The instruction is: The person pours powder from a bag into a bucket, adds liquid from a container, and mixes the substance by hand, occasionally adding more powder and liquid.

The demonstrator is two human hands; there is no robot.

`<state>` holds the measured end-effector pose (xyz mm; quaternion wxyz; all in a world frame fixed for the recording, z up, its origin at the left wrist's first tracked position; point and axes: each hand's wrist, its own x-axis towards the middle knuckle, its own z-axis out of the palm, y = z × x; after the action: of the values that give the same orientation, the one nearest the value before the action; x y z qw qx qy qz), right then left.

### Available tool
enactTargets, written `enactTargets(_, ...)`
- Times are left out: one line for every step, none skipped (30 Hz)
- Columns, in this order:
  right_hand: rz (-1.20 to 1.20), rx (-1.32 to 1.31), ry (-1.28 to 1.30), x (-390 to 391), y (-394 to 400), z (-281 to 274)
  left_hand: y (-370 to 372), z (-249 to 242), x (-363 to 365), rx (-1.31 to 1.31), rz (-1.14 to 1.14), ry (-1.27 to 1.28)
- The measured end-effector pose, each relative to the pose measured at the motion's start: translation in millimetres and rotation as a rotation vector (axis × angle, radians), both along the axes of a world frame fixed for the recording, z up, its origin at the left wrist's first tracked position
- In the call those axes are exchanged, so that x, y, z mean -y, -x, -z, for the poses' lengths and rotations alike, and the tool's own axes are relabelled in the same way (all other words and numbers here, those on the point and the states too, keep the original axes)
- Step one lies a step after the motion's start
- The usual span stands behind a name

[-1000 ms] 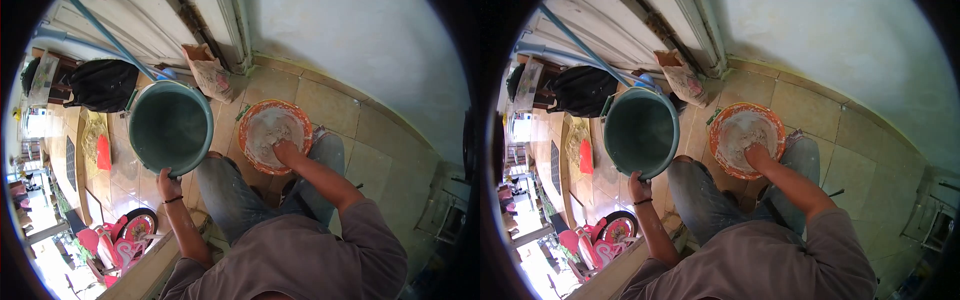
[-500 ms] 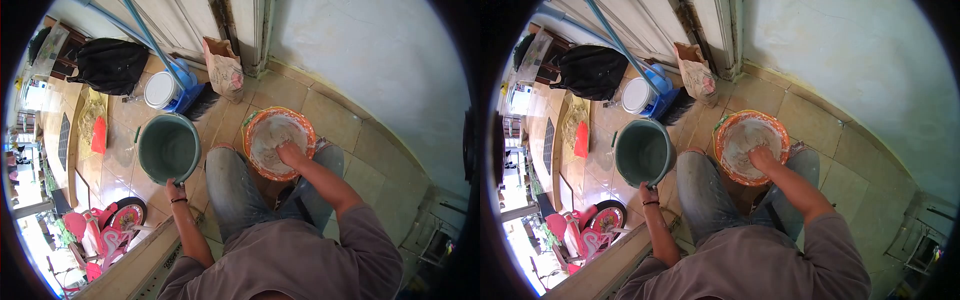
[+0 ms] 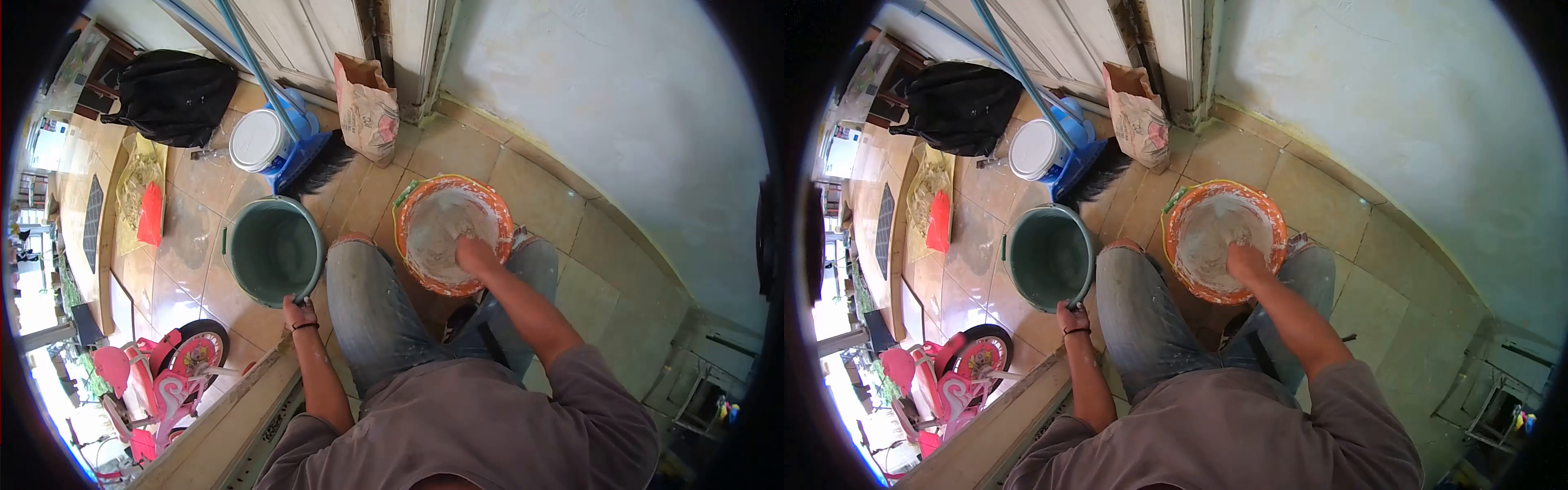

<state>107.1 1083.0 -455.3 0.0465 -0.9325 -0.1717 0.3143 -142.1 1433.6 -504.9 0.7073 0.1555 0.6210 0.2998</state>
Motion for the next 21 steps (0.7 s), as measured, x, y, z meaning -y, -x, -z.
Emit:
enactTargets(-0.029, -0.026, -0.015, 2, 14, -5, 2, 7, 0, 0.0, -0.003, 0.007)
enactTargets(-0.056, -0.053, -0.03, 5, 21, -10, 3, 14, 1, 0.014, 0.01, -0.013)
enactTargets(-0.058, -0.053, -0.024, 8, 22, -16, 2, 17, 3, 0.029, 0.022, -0.034)
enactTargets(-0.124, -0.052, 0.006, 12, 20, -24, 1, 19, 4, 0.033, 0.016, -0.03)
enactTargets(-0.192, -0.055, 0.034, 17, 18, -31, 1, 20, 5, 0.03, 0.019, -0.023)
enactTargets(-0.202, -0.059, 0.036, 21, 13, -44, 2, 19, 5, 0.024, 0.021, -0.018)
enactTargets(-0.251, -0.049, 0.021, 25, 4, -59, -3, 1, 10, 0.02, 0.01, -0.019)
enactTargets(-0.3, -0.036, 0.003, 26, -3, -69, -15, -33, 19, 0.052, 0.063, 0.049)
enactTargets(-0.344, -0.047, 0.03, 26, -4, -72, -20, -53, 24, 0.083, 0.12, 0.116)
enactTargets(-0.346, -0.046, 0.027, 21, -1, -68, -13, -50, 18, 0.083, 0.118, 0.113)
enactTargets(-0.359, -0.1, 0.045, 15, 4, -60, -6, -43, 9, 0.042, 0.24, 0.27)
enactTargets(-0.373, -0.156, 0.065, 10, 7, -52, -1, -39, 4, -0.001, 0.362, 0.431)
enactTargets(-0.375, -0.152, 0.068, 7, 6, -39, -3, -41, 2, 0.004, 0.361, 0.431)
enactTargets(-0.335, -0.129, 0.052, 2, 0, -26, -6, -41, 0, -0.271, 0.609, 0.162)
enactTargets(-0.297, -0.111, 0.032, -3, -5, -18, -8, -45, -2, -0.552, 0.84, -0.12)
enactTargets(-0.296, -0.119, 0.028, -7, -11, -23, -16, -56, 0, -0.561, 0.841, -0.12)
enactTargets(-0.238, -0.136, 0.018, -6, -19, -30, -26, -63, 8, -0.699, 0.894, -0.557)
enactTargets(-0.184, -0.144, 0.01, -6, -27, -37, -43, -77, 18, -0.813, 0.915, -1.005)
enactTargets(-0.184, -0.14, 0.012, -3, -34, -40, -65, -104, 29, -0.913, 0.958, -1.225)
enactTargets(-0.186, -0.094, 0.023, 1, -38, -42, -88, -136, 42, -1.012, 0.995, -1.444)
enactTargets(-0.19, -0.049, 0.033, 3, -40, -43, -114, -163, 49, -0.816, 1.15, -1.363)
